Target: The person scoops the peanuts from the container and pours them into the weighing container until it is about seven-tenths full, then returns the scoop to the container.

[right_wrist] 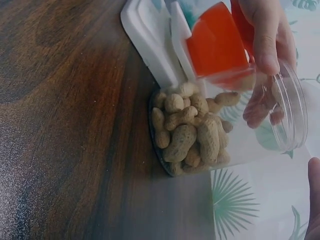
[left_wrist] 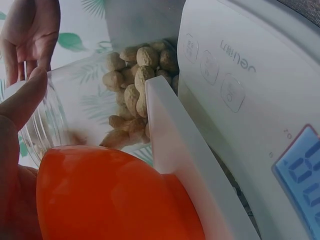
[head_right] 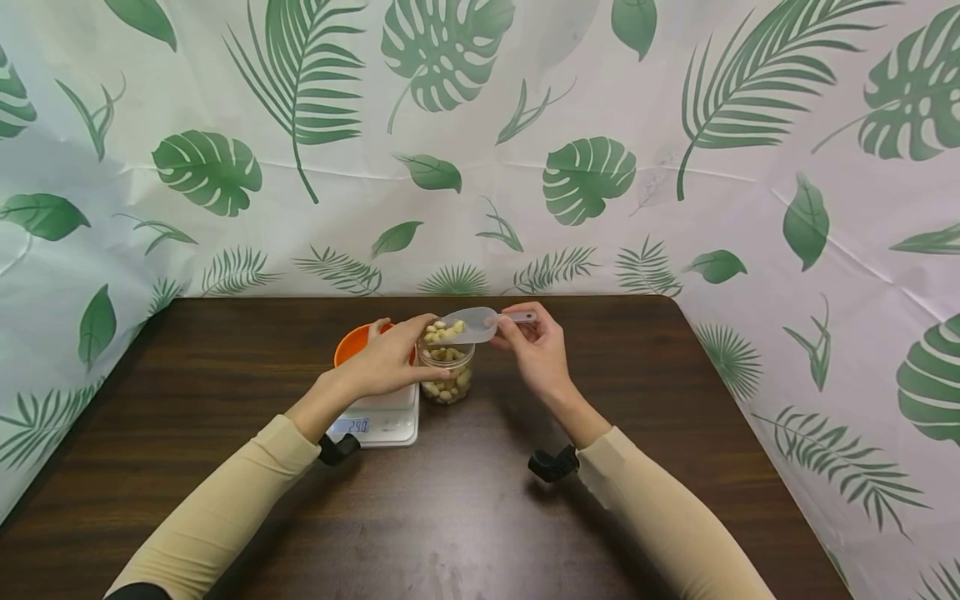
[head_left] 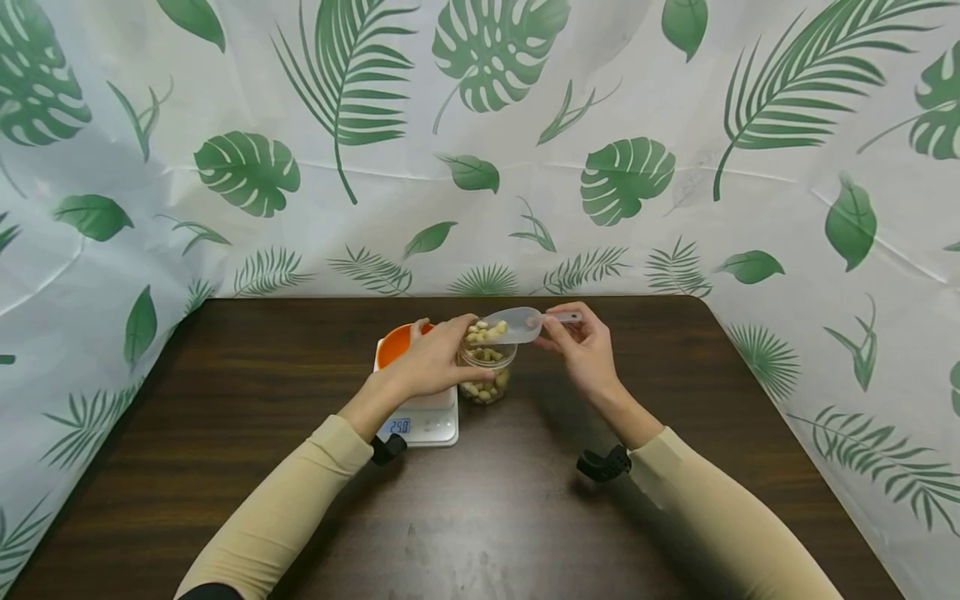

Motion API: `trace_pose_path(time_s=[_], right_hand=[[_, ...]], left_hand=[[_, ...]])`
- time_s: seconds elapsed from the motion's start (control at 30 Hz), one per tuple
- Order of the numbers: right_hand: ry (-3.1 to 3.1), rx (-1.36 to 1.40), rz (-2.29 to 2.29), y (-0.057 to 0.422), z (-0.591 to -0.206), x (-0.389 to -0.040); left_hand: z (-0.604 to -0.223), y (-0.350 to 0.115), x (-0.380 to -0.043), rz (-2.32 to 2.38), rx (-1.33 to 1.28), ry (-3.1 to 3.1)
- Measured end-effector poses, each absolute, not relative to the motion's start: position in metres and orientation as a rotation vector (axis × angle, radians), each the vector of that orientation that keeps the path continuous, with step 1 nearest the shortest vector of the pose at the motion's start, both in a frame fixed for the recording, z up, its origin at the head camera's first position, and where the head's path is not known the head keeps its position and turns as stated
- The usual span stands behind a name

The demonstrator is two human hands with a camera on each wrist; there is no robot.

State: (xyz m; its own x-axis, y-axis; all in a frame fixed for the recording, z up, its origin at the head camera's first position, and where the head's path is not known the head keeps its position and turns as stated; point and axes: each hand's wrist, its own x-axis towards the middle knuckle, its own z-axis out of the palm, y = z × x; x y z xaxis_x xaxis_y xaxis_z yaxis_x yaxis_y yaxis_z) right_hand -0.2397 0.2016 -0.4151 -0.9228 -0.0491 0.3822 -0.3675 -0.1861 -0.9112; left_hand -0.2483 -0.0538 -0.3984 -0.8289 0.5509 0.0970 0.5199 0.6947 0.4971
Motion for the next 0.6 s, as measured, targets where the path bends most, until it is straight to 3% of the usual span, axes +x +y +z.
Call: trace_pose_path(time_s=[0.6], right_hand=[[-1.743, 0.475, 2.319, 0.2047, -0.4213, -0.2430]], left_hand=[[-0.4035, -0.0534, -0.2497, 0.835, 0.875, 2.857]])
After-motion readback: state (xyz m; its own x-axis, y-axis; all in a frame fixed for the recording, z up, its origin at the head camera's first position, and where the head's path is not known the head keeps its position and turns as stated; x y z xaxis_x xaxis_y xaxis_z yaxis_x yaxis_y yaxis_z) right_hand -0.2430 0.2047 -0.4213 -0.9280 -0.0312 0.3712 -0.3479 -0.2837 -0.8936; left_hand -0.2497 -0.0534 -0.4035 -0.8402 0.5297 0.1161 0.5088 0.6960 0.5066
